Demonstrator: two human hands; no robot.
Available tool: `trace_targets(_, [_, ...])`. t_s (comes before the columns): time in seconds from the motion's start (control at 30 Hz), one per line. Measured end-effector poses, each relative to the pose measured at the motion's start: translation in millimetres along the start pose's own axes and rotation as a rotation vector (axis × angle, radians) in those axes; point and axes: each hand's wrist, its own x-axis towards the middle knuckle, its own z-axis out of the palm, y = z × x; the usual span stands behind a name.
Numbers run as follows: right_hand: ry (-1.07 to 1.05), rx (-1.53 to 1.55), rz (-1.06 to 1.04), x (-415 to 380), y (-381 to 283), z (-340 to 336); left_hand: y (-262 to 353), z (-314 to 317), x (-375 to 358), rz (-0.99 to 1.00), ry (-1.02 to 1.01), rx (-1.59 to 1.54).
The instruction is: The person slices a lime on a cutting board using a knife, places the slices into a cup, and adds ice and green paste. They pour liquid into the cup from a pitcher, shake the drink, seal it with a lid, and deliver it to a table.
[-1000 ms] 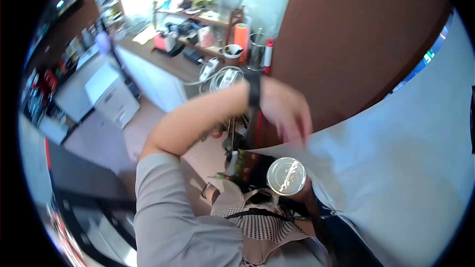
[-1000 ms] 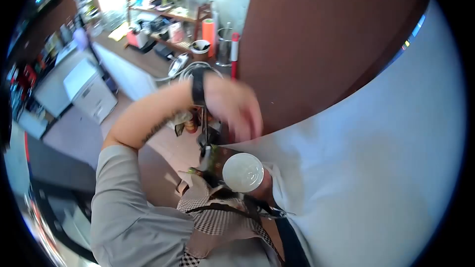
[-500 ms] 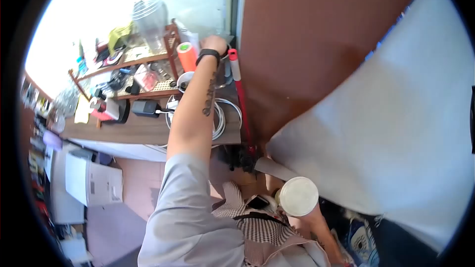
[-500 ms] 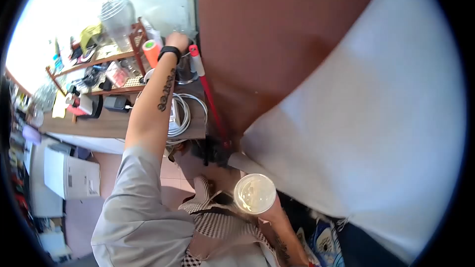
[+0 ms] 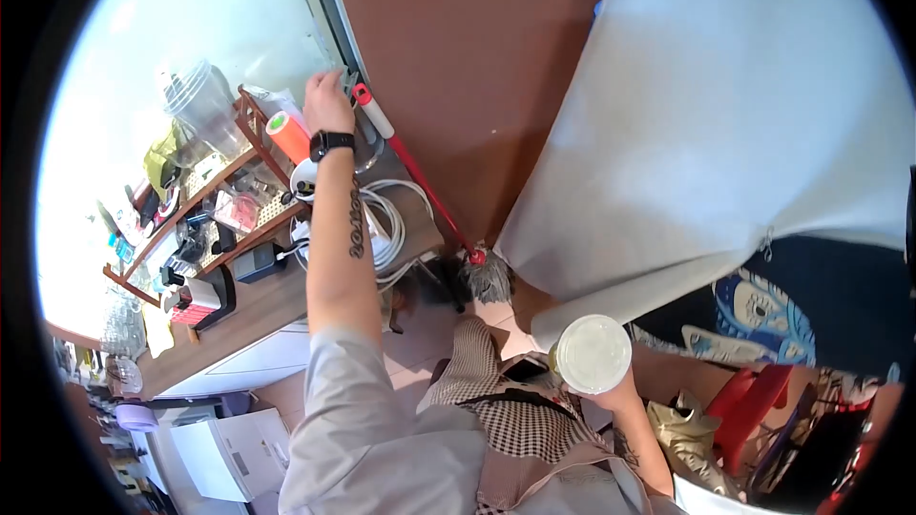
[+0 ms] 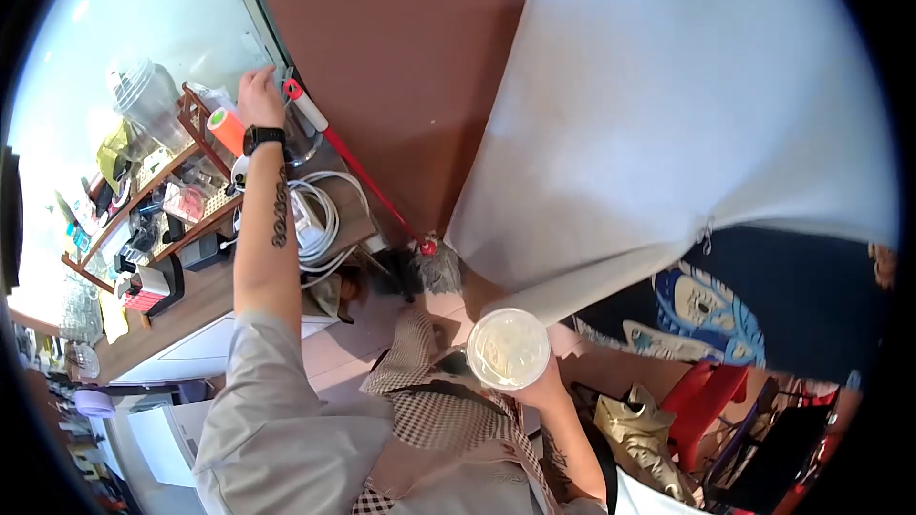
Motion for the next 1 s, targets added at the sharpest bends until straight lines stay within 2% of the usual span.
trace_targets(0.03, [0.025, 0.115, -0.003, -7.9, -0.6, 4.6, -7.6, 2.7, 3.2, 0.064, -0.006, 0.044])
trace_targets(0.13, [0.063, 0.102, -0.034, -30.1, 3.3, 19.2, -17.7, -0.7, 17.2, 0.174, -0.063, 0.121])
trace_targets(0.17, [0.116, 0.321, 0.047, -37.3, -0.8, 26.7, -16.2, -5.2, 18.8, 0.177, -0.043, 0.16])
trace_targets(0.27, [0.209, 0.442, 0.056, -55.7, -7.8, 50.0, -17.3, -23.0, 32.3, 0.164, -0.108, 0.144])
trace_targets(0.3, [0.226, 0.331, 0.039, -61.4, -7.6, 52.6, -0.6, -39.7, 33.4, 0.161, -0.075, 0.162])
trace_targets(0.4, [0.244, 0.396, 0.083, -78.1, -18.8, 63.5, 55.4, -87.3, 31.4, 0.494, 0.237, -0.058])
trace_targets(0.43, [0.242, 0.314, -0.029, -82.3, -15.1, 64.8, 88.6, -112.1, 16.1, 0.605, 0.291, -0.151])
trace_targets(0.47, [0.239, 0.456, -0.033, -82.8, -44.1, 54.4, 134.9, -146.4, -14.9, 0.583, 0.147, -0.333])
trace_targets(0.5, [0.241, 0.013, -0.316, -86.8, -28.8, 52.9, 165.3, -166.0, -48.1, 0.64, -0.021, -0.665])
trace_targets(0.53, [0.244, 0.402, -0.043, -93.5, -41.7, 50.6, 196.7, -185.8, -82.0, 0.748, -0.144, -0.562])
trace_targets(0.57, [0.257, 0.359, -0.144, -92.8, -44.0, 44.3, 214.2, -191.5, -112.4, 1.015, -0.267, -0.702])
trace_targets(0.6, [0.361, 0.235, -0.2, -101.4, -62.8, 32.8, 223.5, -192.2, -147.0, 1.147, -0.519, -0.768])
trace_targets(0.63, [0.479, 0.224, -0.261, -104.9, -69.7, 29.9, 238.4, -190.0, -178.1, 1.301, -0.665, -0.882])
trace_targets(0.67, [0.545, 0.369, -0.155, -115.3, -79.3, 27.8, 250.5, -186.6, -211.9, 1.24, -0.904, -1.057])
trace_targets(0.73, [0.735, 0.246, -0.258, -131.2, -99.6, 11.0, 276.8, -186.5, -266.3, 1.137, -1.204, -1.256])
trace_targets(0.77, [0.798, 0.15, -0.247, -134.7, -106.7, 10.2, 280.5, -184.9, -292.5, 1.02, -1.465, -1.333])
trace_targets(0.83, [0.924, -0.032, -0.202, -146.7, -118.3, 10.4, 288.4, -183.2, -345.6, 0.641, -1.95, -1.424])
trace_targets(0.9, [1.044, -0.056, -0.09, -160.0, -132.9, 16.5, 313.5, -205.4, -361.9, 0.697, -1.973, -1.492])
trace_targets(0.97, [1.142, -0.071, 0.074, -175.5, -140.4, 23.5, 340.1, -199.0, -365.0, 0.889, -2.174, -1.573])
trace_targets(1.0, [1.127, -0.077, 0.188, -187.2, -152.4, 22.1, 354.3, -195.0, -368.9, 0.976, -2.265, -1.614])
